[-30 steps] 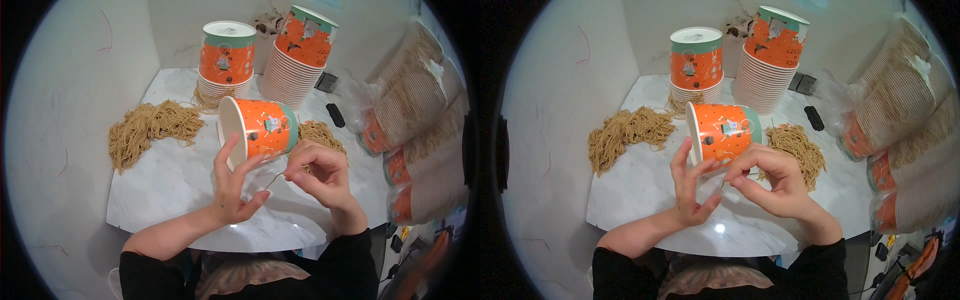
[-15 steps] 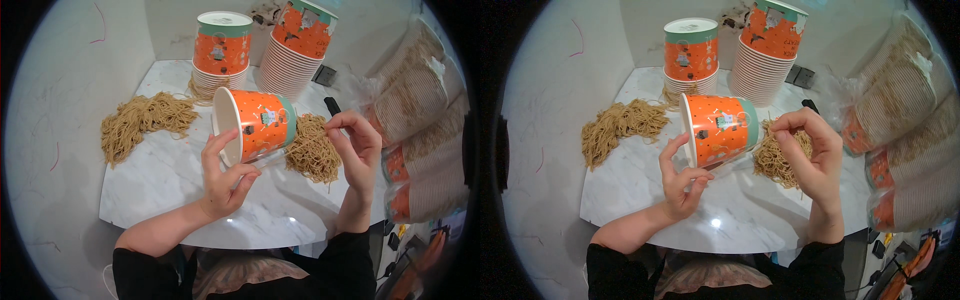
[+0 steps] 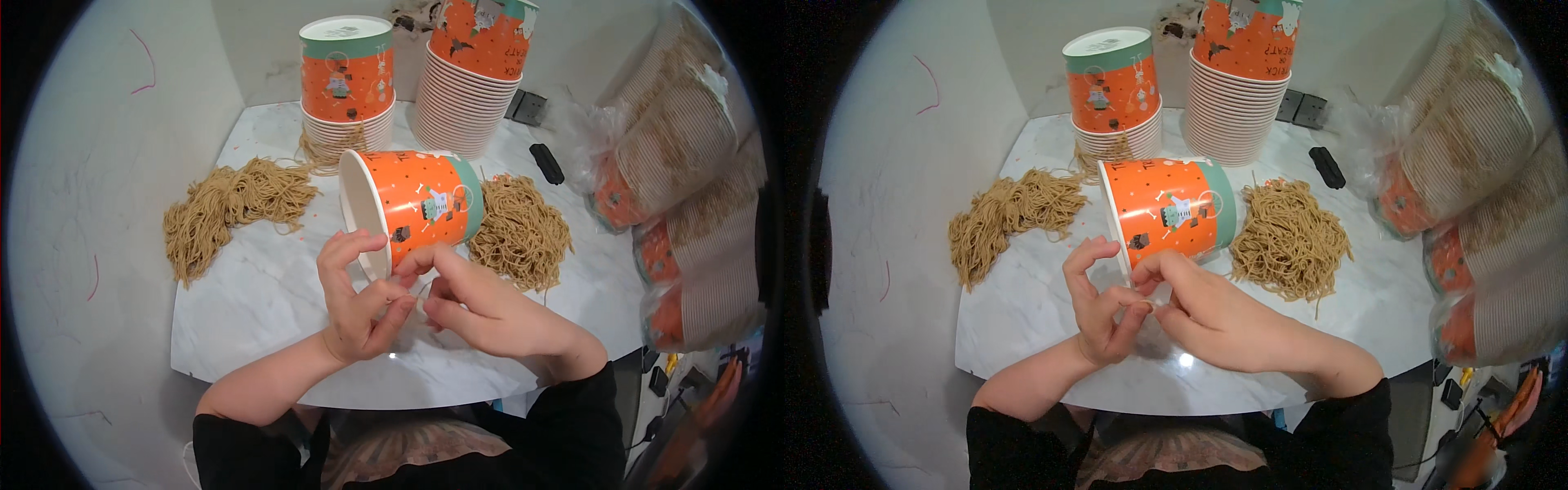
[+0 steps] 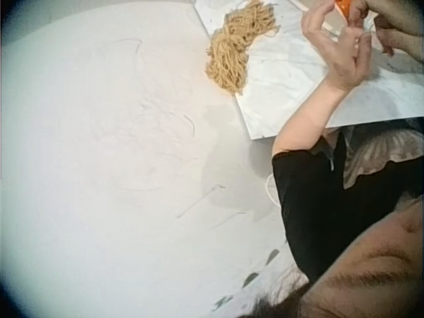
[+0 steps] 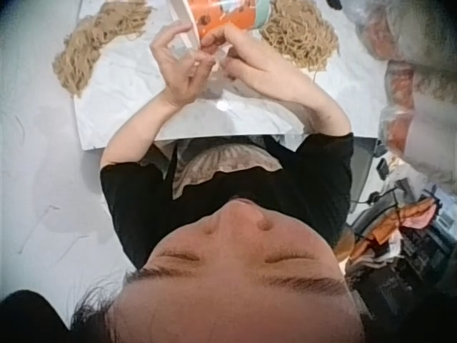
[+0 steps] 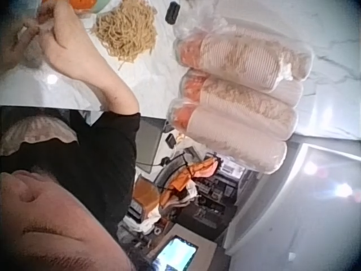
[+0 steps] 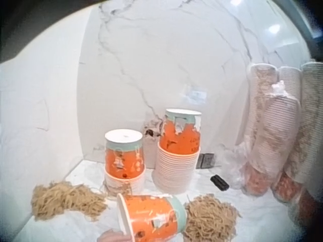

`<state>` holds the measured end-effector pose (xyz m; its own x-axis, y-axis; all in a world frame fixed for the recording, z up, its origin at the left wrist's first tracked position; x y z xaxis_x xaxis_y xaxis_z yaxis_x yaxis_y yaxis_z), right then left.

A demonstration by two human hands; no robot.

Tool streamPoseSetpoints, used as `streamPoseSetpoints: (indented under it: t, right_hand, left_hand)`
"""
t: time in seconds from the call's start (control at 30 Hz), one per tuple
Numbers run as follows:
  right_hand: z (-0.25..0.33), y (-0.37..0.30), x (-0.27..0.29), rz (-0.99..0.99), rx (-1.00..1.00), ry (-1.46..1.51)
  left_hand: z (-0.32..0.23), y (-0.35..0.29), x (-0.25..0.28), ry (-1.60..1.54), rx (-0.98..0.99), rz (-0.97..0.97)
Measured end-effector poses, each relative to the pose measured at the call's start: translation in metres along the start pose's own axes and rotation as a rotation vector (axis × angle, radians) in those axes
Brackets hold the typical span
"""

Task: Attaching elastic strings to paper cups to create small decorative buckets.

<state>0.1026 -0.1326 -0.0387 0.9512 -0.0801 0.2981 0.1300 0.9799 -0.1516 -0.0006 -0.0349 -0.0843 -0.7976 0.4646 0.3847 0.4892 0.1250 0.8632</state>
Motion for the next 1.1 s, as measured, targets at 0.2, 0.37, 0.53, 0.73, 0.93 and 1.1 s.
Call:
streamPoseSetpoints:
  t: [0.2, 0.37, 0.53, 0.73, 0.93, 1.1]
  right_hand:
    - [0.011, 0.0, 0.015, -0.126, 0.149, -0.207]
    - [0.014, -0.002, 0.022, -0.246, 0.252, -0.271]
    - [0.013, -0.003, 0.029, -0.296, 0.235, -0.263]
    - [0.017, -0.005, 0.032, -0.316, 0.251, -0.349]
    - [0.015, -0.004, 0.032, -0.341, 0.3, -0.303]
    - [0.017, -0.003, 0.032, -0.332, 0.259, -0.317]
  left_hand:
    - [0.007, -0.002, -0.001, -0.063, 0.032, 0.004]
    - [0.007, -0.001, -0.003, -0.079, 0.036, -0.008]
    - [0.009, -0.001, -0.002, -0.081, 0.049, -0.015]
    - [0.008, -0.001, -0.001, -0.074, 0.043, -0.027]
    - [0.008, 0.001, -0.001, -0.083, 0.051, -0.042]
    - [0.009, 0.001, -0.001, -0.085, 0.044, -0.049]
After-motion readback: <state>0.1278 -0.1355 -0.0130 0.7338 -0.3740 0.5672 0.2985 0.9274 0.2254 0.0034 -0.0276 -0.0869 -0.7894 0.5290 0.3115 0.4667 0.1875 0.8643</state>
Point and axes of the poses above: each hand's wrist, its own y-axis towards the middle knuckle, its own x-axis out of the back of the hand, z = x × y, the point moved 7 cm from there along y, towards the middle knuckle, and after that the axes turned 7 degrees about -x, right-handed, at the moved point
